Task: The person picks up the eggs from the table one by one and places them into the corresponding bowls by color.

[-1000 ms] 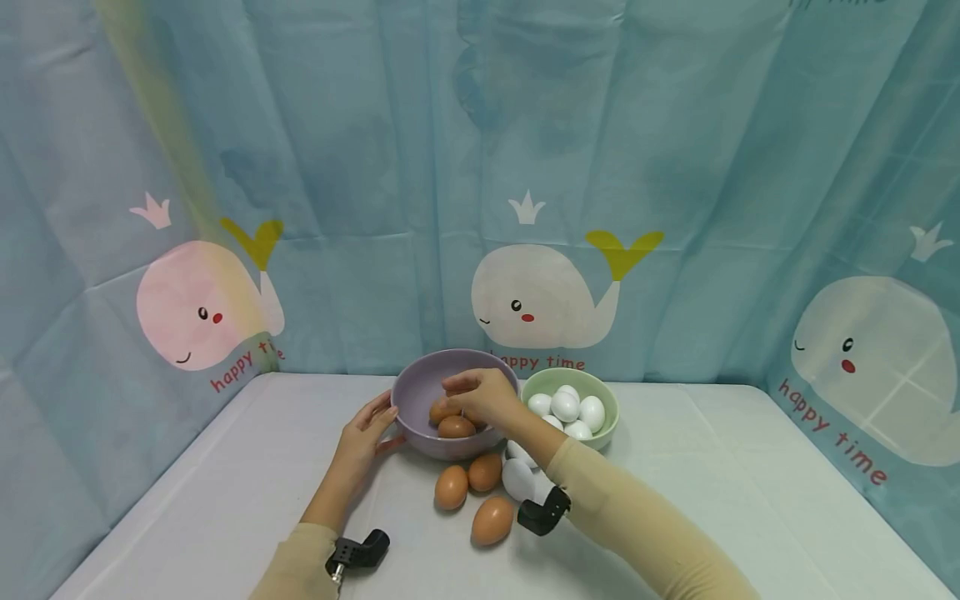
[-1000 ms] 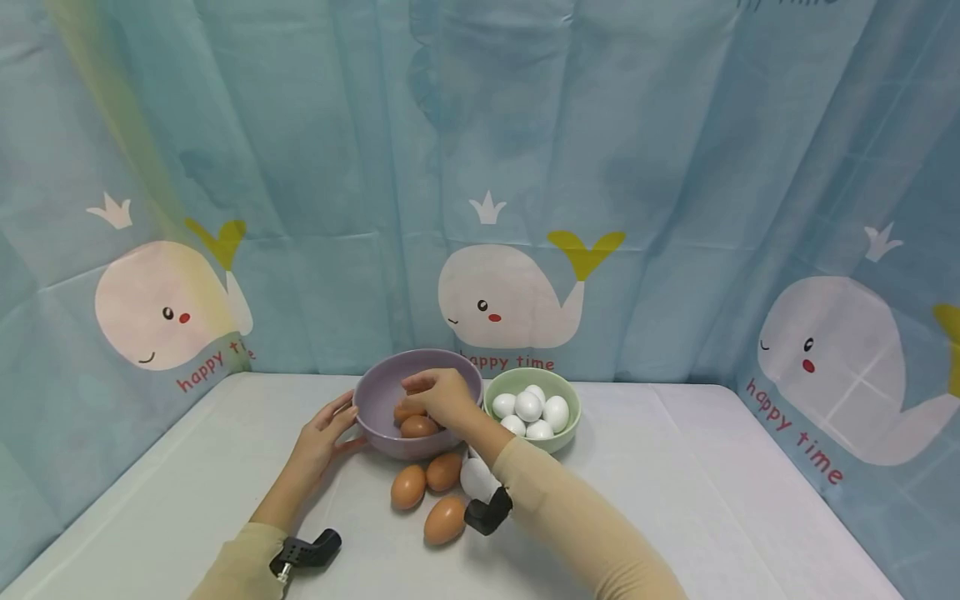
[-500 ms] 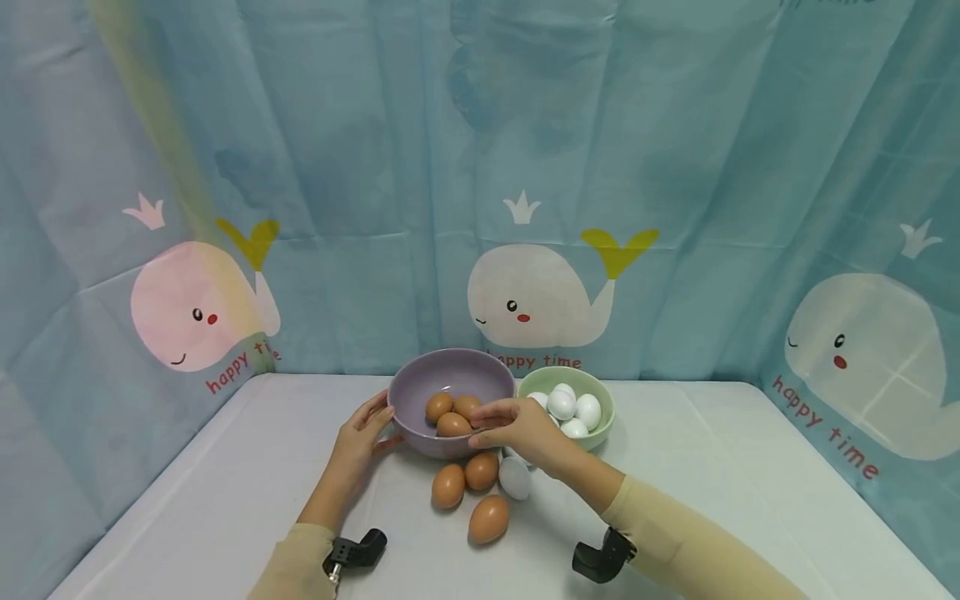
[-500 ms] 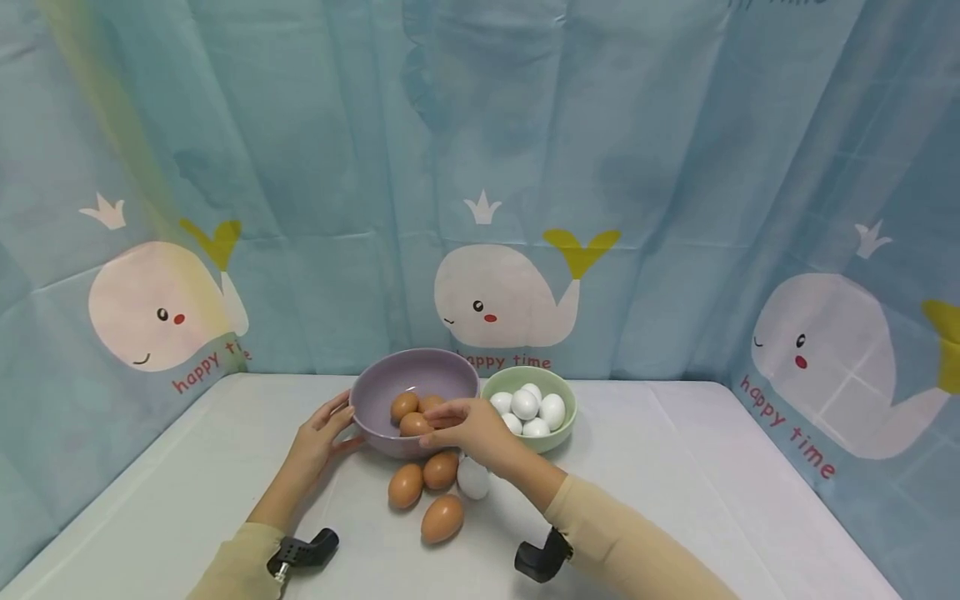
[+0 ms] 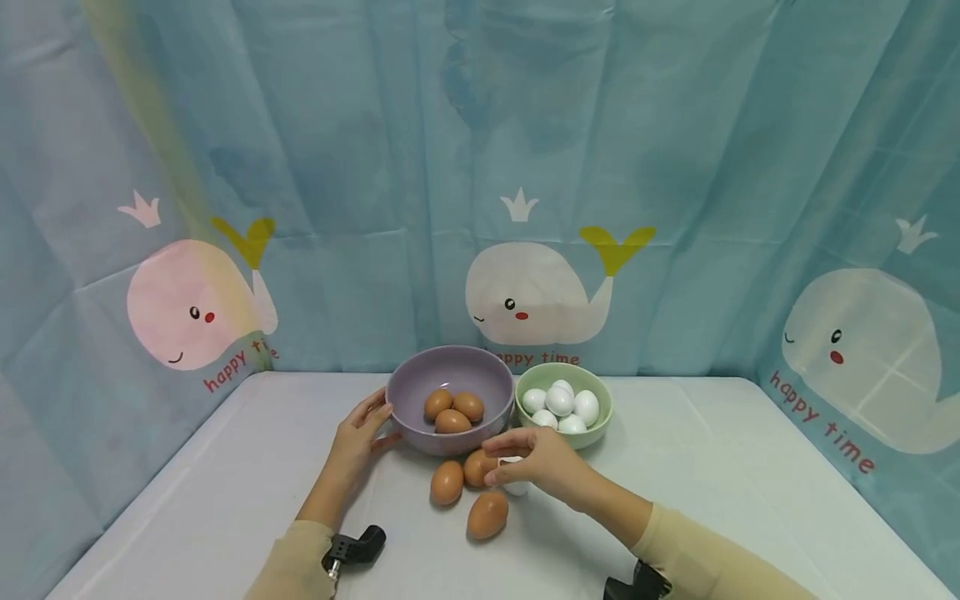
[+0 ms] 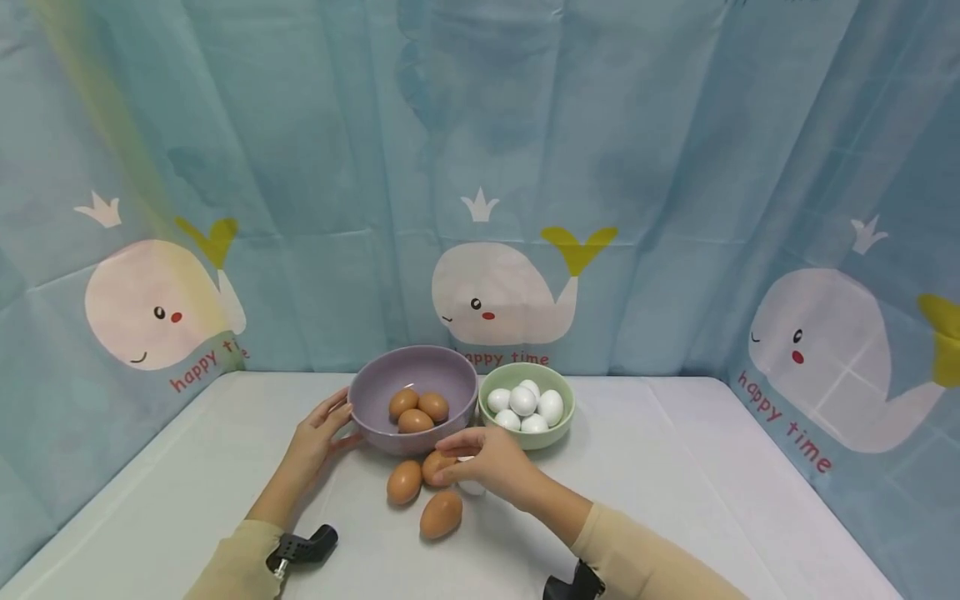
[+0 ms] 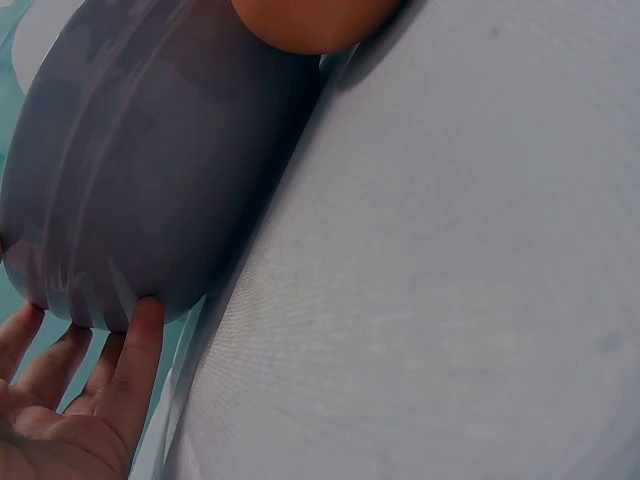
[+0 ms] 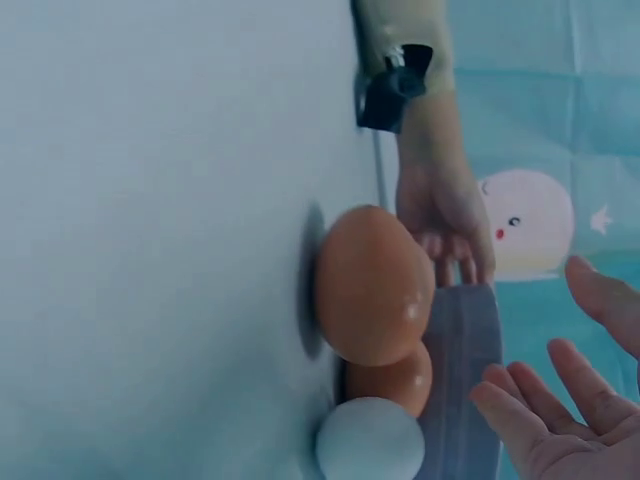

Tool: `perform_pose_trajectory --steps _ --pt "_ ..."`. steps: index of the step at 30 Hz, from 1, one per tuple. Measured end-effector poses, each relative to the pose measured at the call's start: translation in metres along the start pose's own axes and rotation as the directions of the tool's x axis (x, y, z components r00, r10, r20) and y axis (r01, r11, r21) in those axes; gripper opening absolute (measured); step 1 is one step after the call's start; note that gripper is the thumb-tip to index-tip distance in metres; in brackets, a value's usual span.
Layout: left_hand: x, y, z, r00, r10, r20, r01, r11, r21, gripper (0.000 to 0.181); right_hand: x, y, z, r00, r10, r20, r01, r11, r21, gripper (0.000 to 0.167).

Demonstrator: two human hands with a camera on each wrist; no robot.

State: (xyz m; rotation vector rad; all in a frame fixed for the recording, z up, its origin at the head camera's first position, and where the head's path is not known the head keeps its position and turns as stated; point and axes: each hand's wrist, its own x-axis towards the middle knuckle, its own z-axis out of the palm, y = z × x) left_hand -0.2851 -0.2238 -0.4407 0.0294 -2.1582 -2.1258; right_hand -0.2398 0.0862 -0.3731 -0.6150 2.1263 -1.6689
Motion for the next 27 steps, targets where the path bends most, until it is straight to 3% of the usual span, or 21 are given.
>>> perform_pose_trajectory --steps 19,27 --pt "0.001 0.0 0.0 1.0 -0.004 0.0 0.004 1.0 -0.001 0.059 -0.011 0.018 0.009 0.999 0.035 0.008 -0.035 0.999 -0.021 0.044" --pt "-0.001 0.002 0.002 1.0 -0.005 -0.006 0.005 1.0 0.001 0.057 -0.01 0.023 0.013 0.998 0.06 0.018 -0.057 0.993 -0.105 0.042"
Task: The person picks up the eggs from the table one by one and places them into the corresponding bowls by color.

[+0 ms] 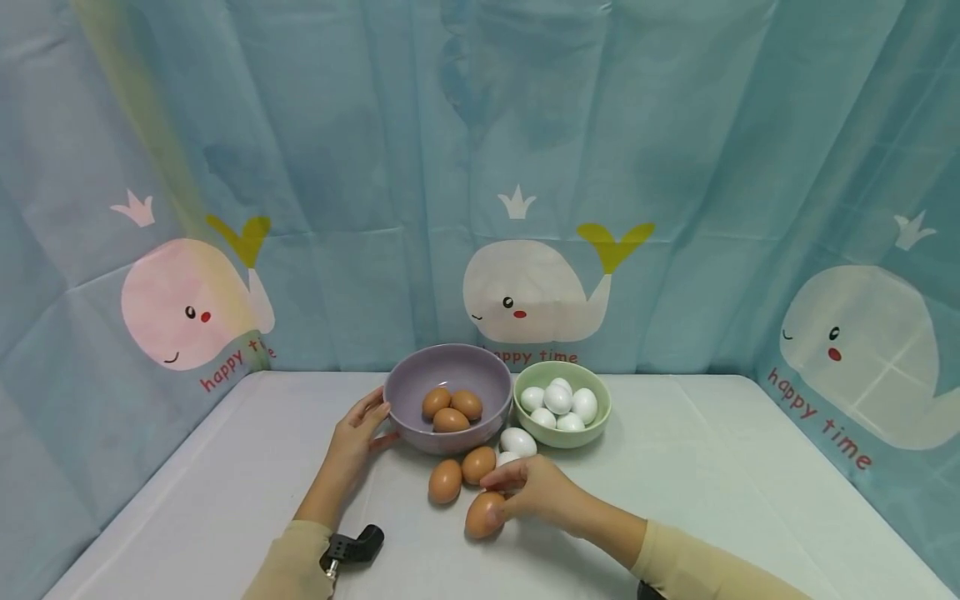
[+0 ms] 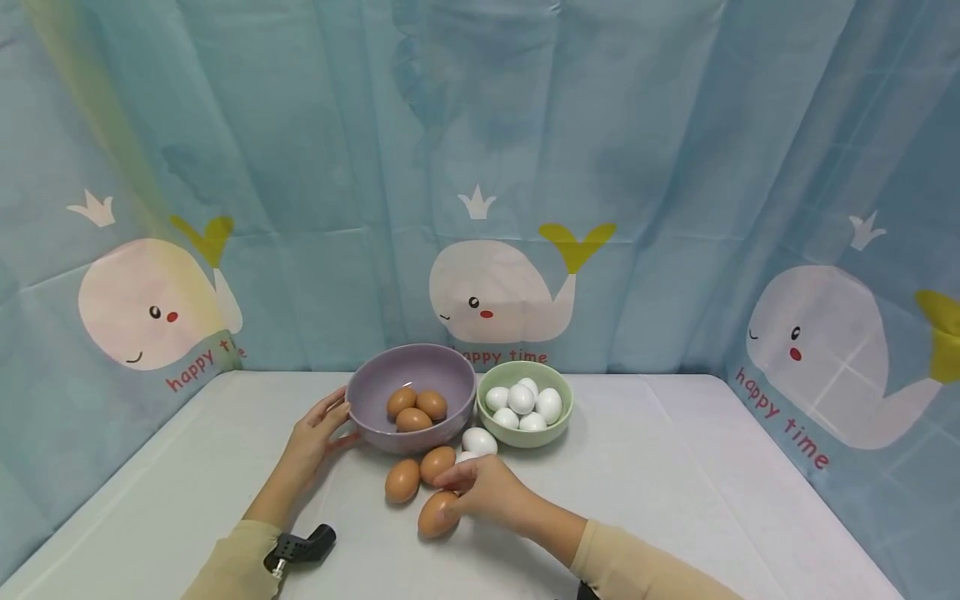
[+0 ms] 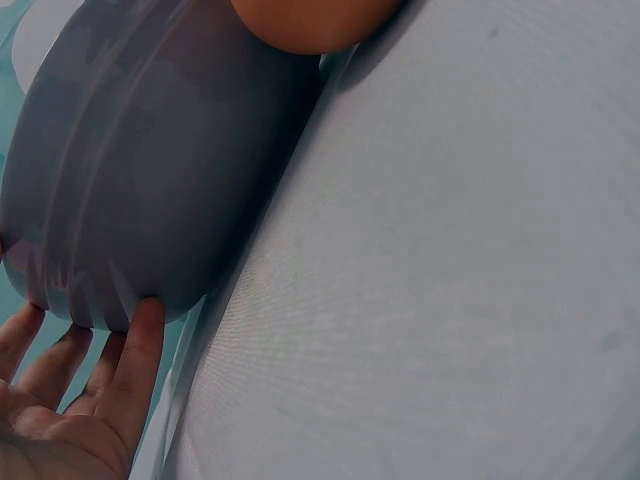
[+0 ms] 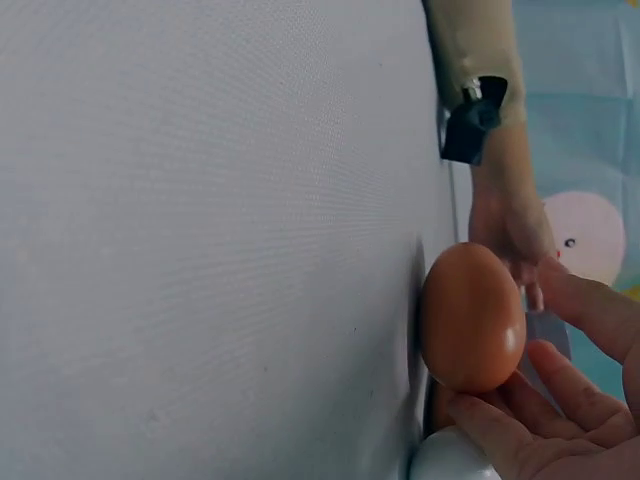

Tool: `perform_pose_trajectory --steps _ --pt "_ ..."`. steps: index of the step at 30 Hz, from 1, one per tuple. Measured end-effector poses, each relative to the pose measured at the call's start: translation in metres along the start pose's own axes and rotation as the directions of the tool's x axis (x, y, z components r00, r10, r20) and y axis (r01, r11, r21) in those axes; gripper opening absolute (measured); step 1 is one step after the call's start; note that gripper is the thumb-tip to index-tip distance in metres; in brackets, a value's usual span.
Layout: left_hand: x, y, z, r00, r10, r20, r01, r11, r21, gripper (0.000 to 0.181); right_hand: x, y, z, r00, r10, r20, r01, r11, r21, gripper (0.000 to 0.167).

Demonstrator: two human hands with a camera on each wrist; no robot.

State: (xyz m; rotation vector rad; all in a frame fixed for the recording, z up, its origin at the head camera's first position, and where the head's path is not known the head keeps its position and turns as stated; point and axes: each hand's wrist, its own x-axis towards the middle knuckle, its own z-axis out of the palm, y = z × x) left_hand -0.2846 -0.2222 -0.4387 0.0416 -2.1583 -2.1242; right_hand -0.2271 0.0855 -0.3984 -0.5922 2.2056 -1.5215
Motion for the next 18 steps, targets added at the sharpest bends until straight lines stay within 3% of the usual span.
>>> perform_pose_trajectory --steps 18 --pt "0.0013 -0.0031 -0.0018 1.0 -0.001 0.01 0.001 1.0 -0.002 0.061 0.0007 0.0039 0.0094 0.999 0.029 -0.023 -0.03 0.997 -0.071 0.036"
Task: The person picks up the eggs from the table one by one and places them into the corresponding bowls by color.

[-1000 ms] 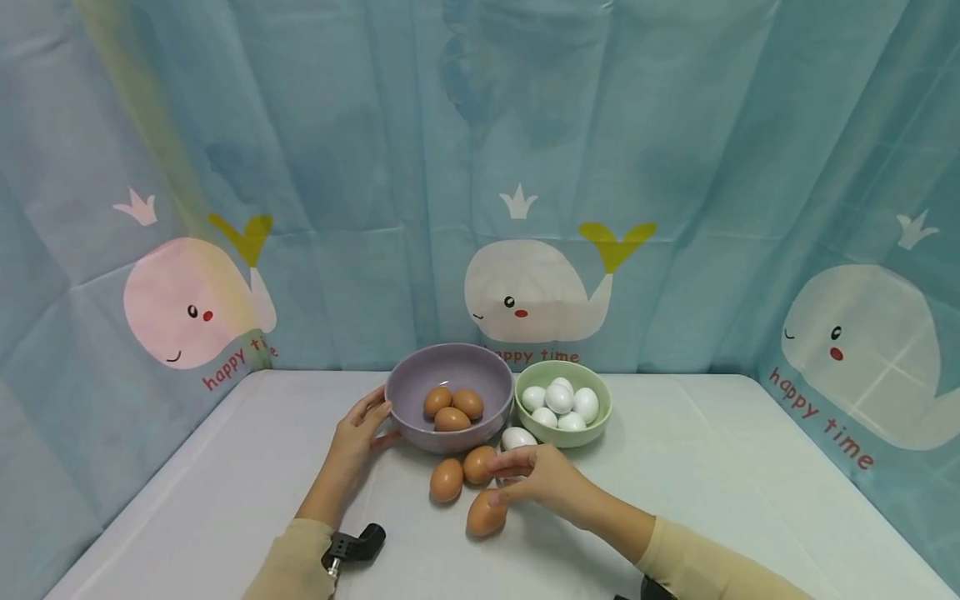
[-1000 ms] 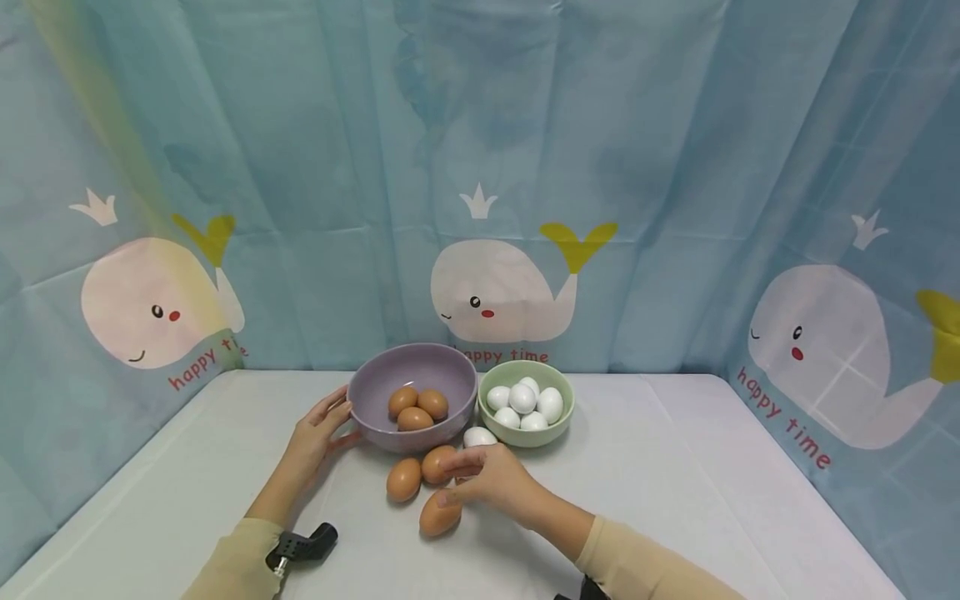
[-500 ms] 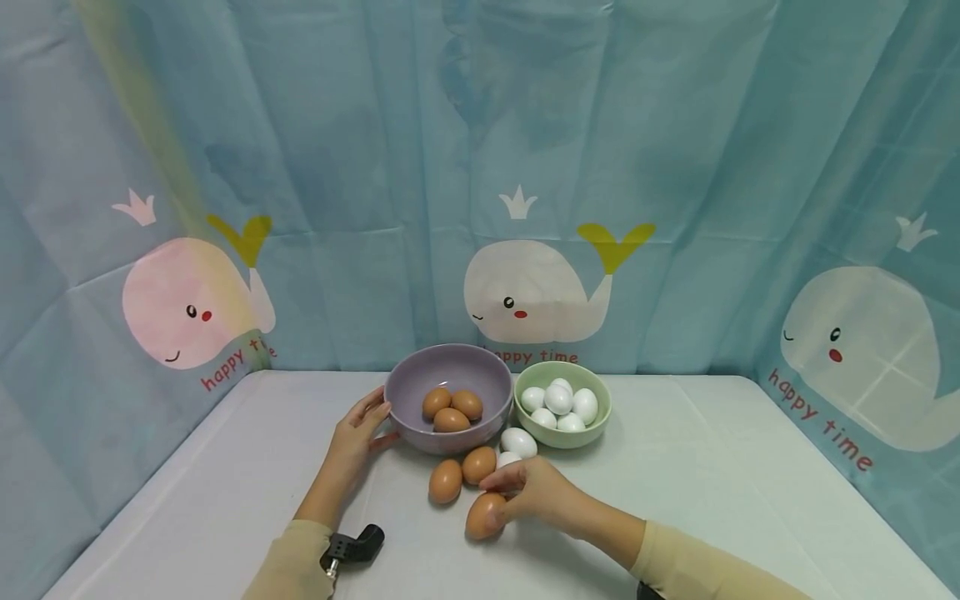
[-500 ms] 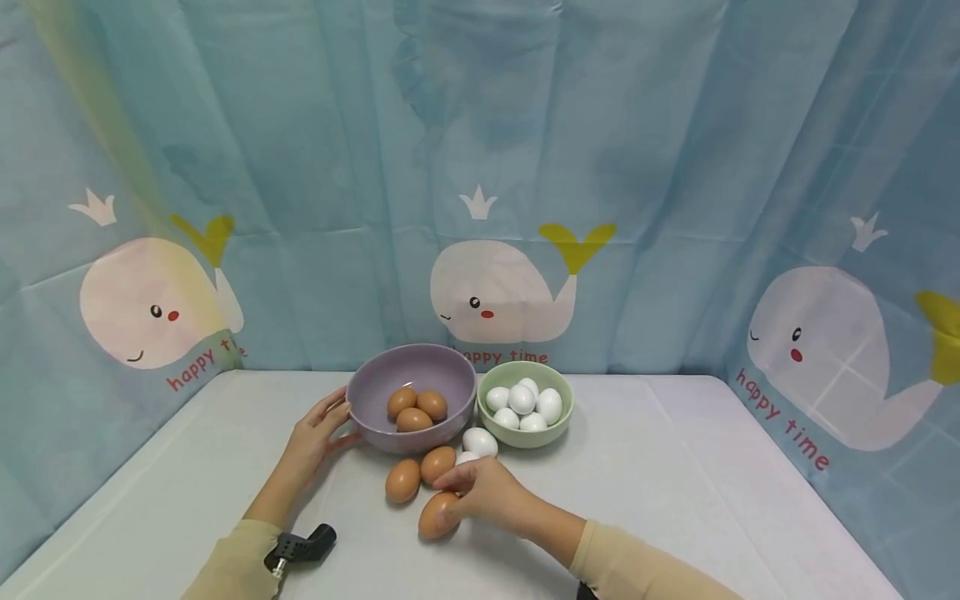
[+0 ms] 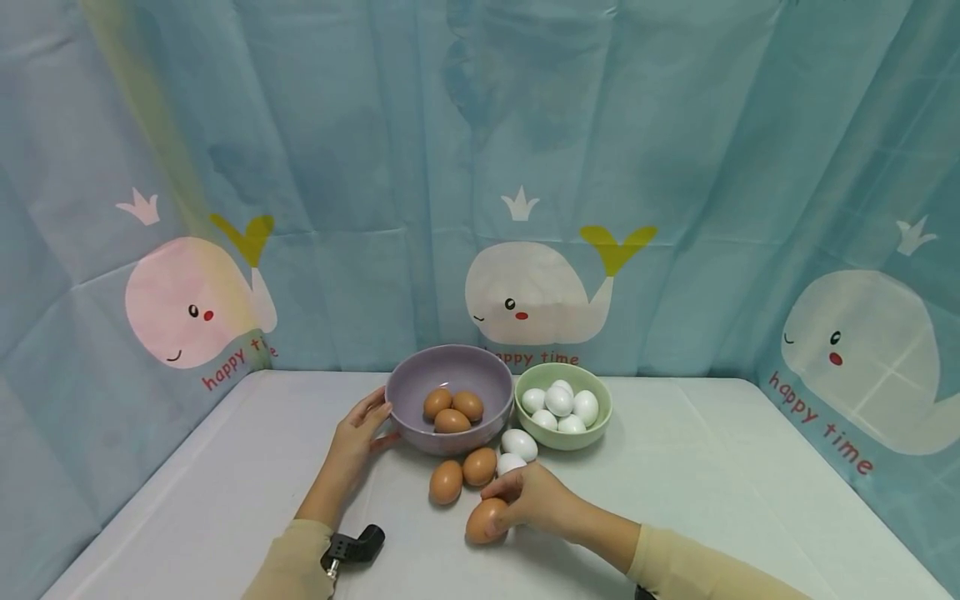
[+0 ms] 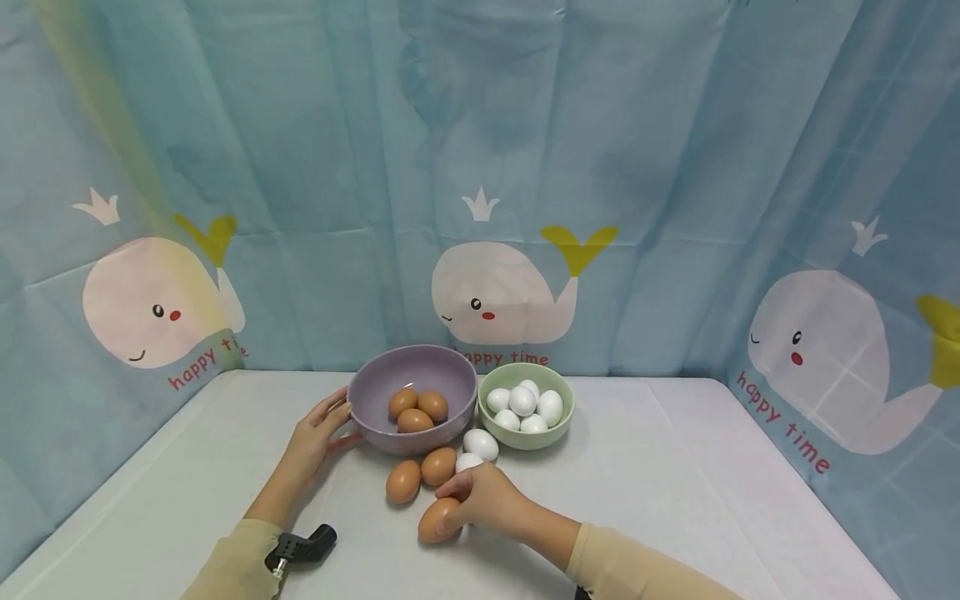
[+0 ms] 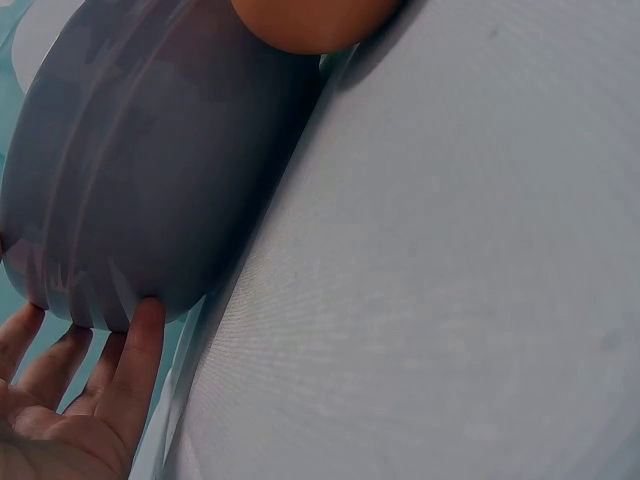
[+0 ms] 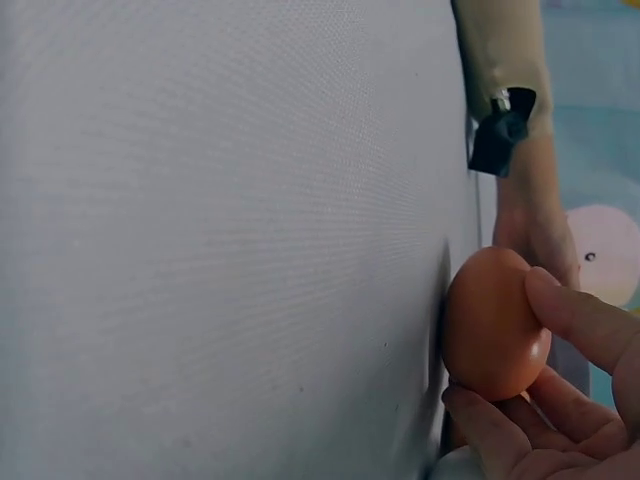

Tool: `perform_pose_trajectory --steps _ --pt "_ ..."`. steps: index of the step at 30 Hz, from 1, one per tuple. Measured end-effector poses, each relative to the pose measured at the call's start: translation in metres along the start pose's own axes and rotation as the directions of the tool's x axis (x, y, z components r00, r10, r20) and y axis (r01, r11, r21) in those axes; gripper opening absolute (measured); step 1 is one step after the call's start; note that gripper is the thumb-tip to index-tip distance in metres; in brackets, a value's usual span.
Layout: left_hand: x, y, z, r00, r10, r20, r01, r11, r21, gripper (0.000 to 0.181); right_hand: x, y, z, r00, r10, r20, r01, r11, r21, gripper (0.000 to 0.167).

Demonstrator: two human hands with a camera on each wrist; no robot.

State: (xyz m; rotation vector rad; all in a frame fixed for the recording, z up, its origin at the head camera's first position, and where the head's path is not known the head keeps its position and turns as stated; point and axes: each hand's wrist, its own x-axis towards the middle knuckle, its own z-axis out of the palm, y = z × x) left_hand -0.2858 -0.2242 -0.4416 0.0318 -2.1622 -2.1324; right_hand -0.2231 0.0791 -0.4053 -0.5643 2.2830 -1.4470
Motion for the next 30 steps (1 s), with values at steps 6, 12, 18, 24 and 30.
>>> perform_pose_trajectory --steps 6,12,18,24,30 --pt "0.0 0.0 0.001 1.0 -0.01 -0.006 0.01 1.0 0.006 0.058 0.002 -0.006 -0.002 1.0 -0.009 -0.012 0.009 1.0 -0.01 0.037" --pt "-0.002 0.002 0.002 1.0 -0.008 -0.001 0.007 1.0 -0.008 0.057 0.013 -0.033 -0.013 0.995 -0.093 -0.033 0.094 0.995 0.031 0.038" --pt "-0.001 0.002 0.0 1.0 -0.006 0.001 0.006 0.999 -0.034 0.055 0.038 -0.057 -0.018 0.993 -0.09 -0.083 0.091 0.996 0.017 0.044" --pt "-0.001 0.001 0.0 1.0 -0.003 -0.007 0.003 1.0 -0.024 0.057 0.068 -0.066 -0.014 0.984 -0.104 -0.142 0.11 0.993 0.034 0.043" --pt "-0.002 0.001 0.001 1.0 -0.007 -0.019 0.007 1.0 -0.019 0.059 0.092 -0.067 -0.009 0.975 -0.078 -0.21 0.082 0.997 0.01 0.037"
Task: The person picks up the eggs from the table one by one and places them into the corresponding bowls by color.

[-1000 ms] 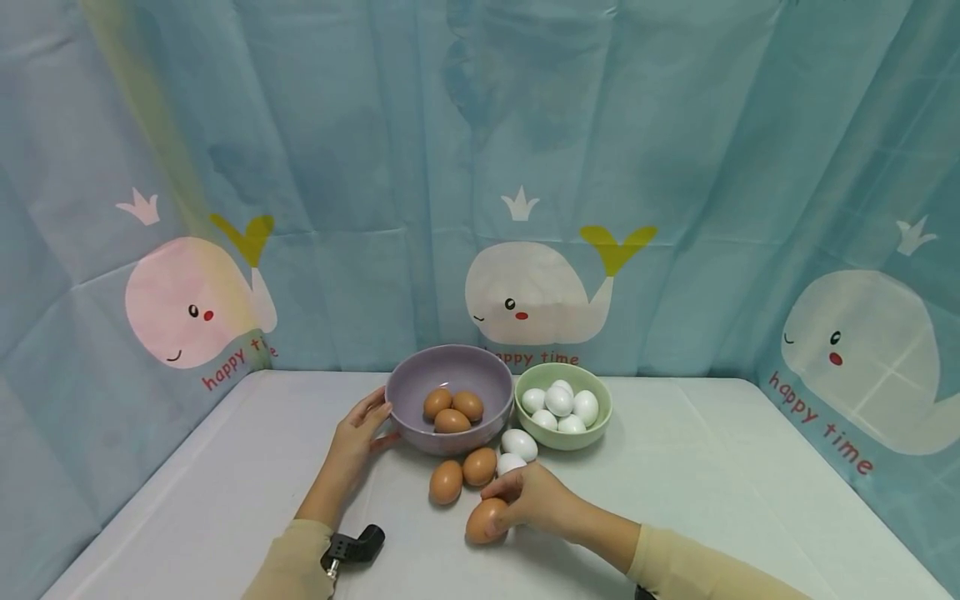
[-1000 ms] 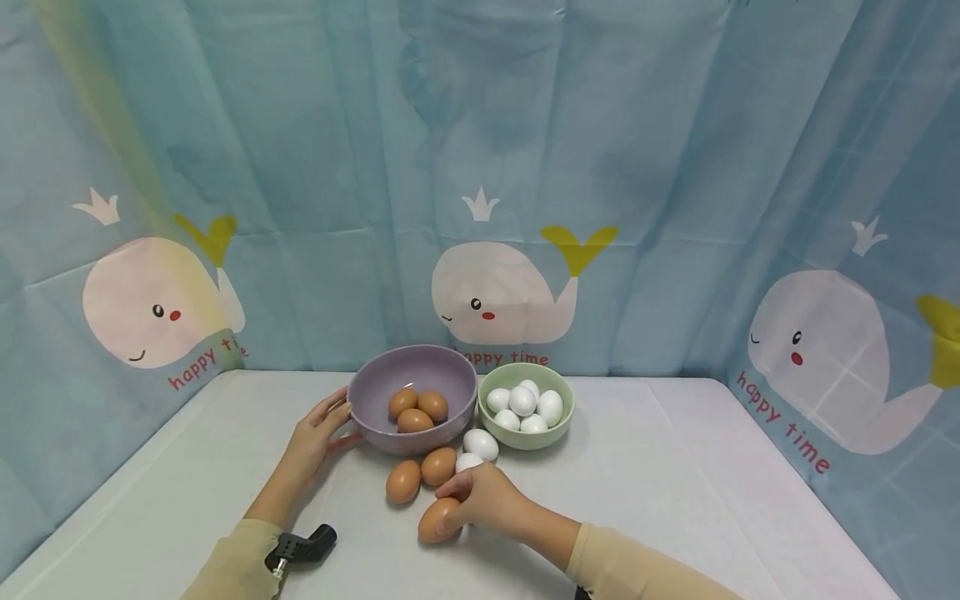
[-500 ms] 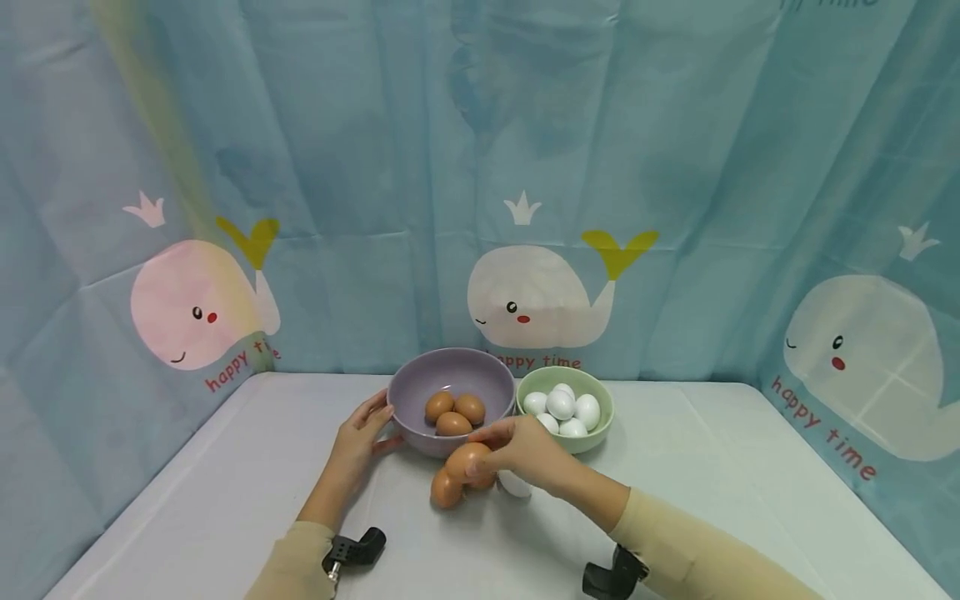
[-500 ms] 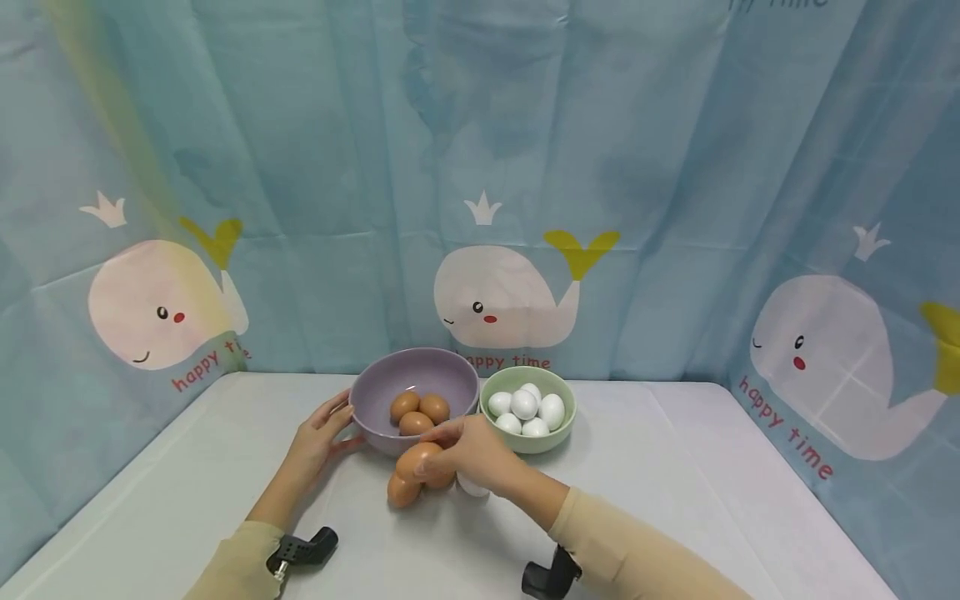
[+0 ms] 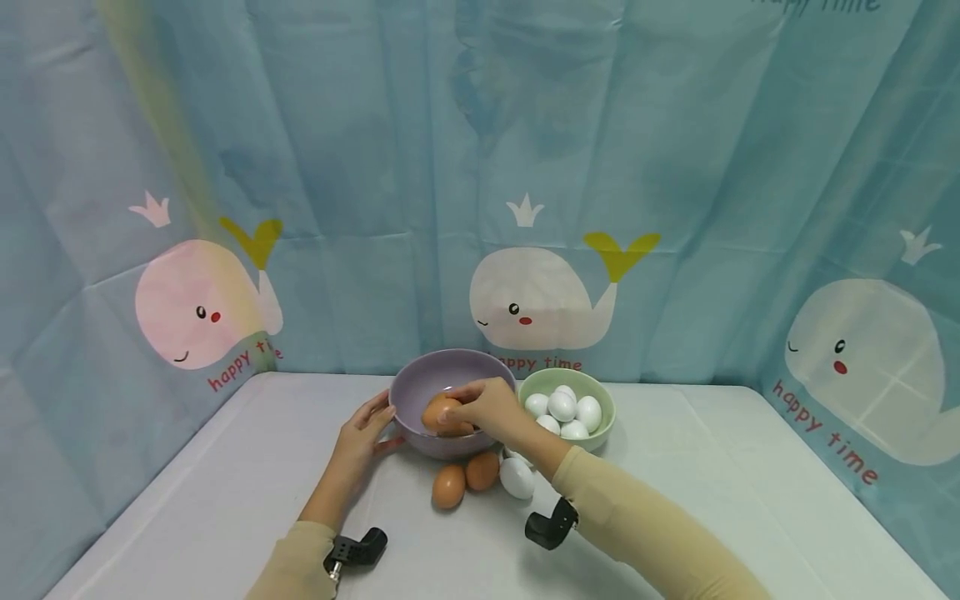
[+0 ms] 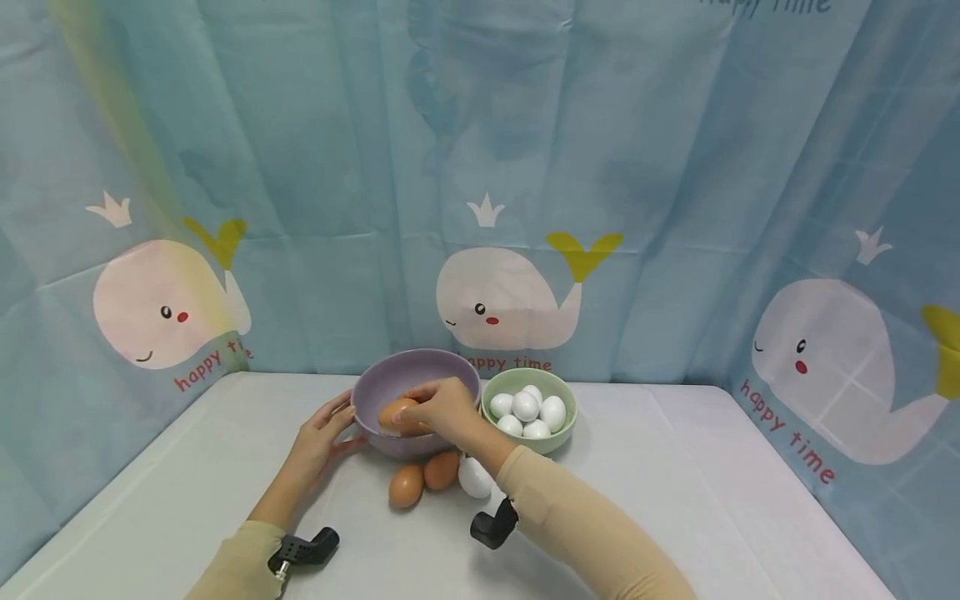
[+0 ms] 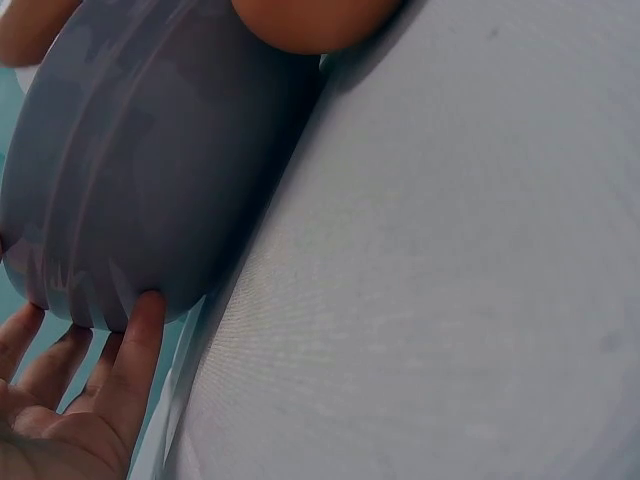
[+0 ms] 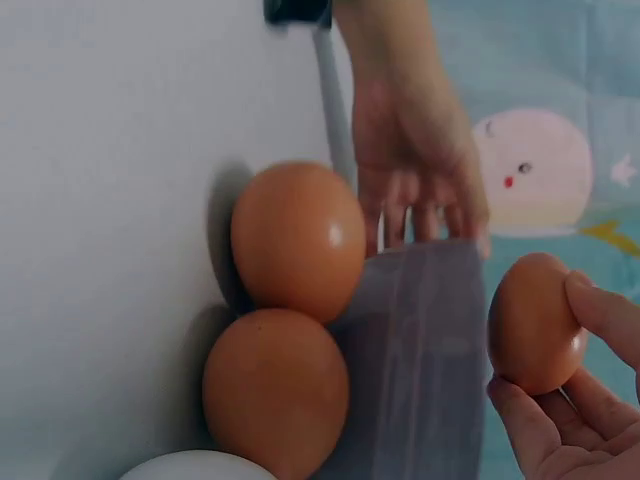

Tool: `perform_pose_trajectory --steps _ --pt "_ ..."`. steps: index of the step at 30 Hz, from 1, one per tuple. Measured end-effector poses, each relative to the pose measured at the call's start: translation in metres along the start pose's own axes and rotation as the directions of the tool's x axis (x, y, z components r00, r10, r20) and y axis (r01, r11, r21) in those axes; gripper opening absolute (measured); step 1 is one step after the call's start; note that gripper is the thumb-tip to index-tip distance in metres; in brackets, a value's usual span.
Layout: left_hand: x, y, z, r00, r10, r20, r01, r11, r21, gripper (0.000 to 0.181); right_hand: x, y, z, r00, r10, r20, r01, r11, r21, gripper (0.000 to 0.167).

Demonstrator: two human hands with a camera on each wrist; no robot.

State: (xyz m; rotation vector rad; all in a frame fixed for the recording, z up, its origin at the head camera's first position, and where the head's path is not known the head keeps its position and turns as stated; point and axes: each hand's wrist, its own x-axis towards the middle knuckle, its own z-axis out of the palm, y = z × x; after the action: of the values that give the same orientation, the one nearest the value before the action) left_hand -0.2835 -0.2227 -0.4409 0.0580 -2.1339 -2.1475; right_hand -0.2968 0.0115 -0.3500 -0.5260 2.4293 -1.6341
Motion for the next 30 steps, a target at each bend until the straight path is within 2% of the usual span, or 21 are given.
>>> perform_pose_trajectory --steps 7,14,21,26,30 --pt "0.0 0.001 0.0 1.0 0.004 0.008 -0.004 1.0 -0.007 0.06 0.02 0.006 0.011 0.999 -0.004 -0.053 0.001 0.998 -0.057 0.039" --pt "-0.001 0.002 0.001 1.0 0.006 0.009 -0.006 1.0 -0.005 0.059 0.031 0.011 0.024 0.998 -0.057 -0.024 0.054 0.99 -0.128 0.036" --pt "-0.001 0.001 0.0 1.0 0.014 0.003 -0.014 1.0 -0.001 0.058 0.043 0.015 0.033 0.998 -0.051 -0.029 0.046 0.984 -0.171 0.035" --pt "-0.001 0.002 0.0 1.0 0.021 0.017 -0.021 1.0 -0.009 0.057 0.047 0.019 0.036 0.999 -0.051 -0.007 0.048 0.977 -0.209 0.033" --pt "-0.002 0.002 0.0 1.0 0.017 0.018 -0.016 1.0 -0.013 0.058 0.047 0.021 0.038 1.0 -0.027 0.015 0.029 0.981 -0.194 0.036"
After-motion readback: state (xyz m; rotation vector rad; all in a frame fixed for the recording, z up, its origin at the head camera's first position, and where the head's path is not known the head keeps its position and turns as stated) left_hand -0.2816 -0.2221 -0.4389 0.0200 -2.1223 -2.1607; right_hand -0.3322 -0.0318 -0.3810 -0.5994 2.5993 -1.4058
